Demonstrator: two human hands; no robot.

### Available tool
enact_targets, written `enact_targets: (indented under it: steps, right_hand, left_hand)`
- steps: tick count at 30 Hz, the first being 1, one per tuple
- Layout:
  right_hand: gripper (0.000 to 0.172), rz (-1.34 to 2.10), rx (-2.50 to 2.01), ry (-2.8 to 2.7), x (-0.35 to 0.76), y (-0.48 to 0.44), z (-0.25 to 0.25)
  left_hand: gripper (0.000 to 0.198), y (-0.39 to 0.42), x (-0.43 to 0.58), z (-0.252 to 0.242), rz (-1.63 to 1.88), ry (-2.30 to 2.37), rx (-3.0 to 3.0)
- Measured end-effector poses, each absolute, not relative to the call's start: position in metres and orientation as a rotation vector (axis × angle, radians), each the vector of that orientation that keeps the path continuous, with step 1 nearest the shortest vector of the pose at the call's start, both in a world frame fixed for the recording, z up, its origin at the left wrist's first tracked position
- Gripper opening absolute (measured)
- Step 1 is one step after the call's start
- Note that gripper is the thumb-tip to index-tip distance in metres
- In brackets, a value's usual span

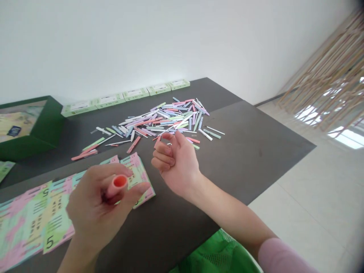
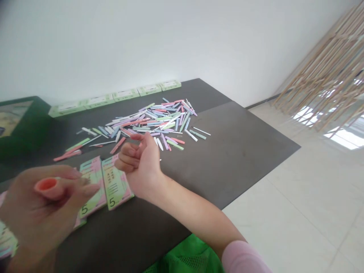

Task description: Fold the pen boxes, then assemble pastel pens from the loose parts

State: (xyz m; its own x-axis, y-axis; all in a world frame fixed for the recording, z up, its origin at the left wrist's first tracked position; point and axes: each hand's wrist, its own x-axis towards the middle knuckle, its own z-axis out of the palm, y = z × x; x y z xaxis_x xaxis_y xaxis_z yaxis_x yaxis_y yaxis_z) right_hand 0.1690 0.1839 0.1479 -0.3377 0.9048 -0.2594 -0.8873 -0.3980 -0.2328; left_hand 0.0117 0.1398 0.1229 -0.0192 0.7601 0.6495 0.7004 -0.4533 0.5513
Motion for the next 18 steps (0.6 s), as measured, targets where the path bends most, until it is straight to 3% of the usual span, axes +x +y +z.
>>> enact_targets:
  steps: [6,11,18]
  right_hand:
    - [0.024,1.938,-0.345,-0.001,0.158,0.161,0.159]
    - [0.032,1.945,-0.360,0.105,0.152,0.154,0.159]
    - [0.038,1.978,-0.459,0.246,0.148,0.152,0.160]
  left_hand:
    - [0.017,0.137,0.029,0.143,1.360,1.402,2.732]
    - [0.020,0.133,0.026,0.140,1.289,1.364,2.844]
    - [0.044,0.123,0.017,0.132,1.159,1.572,2.747]
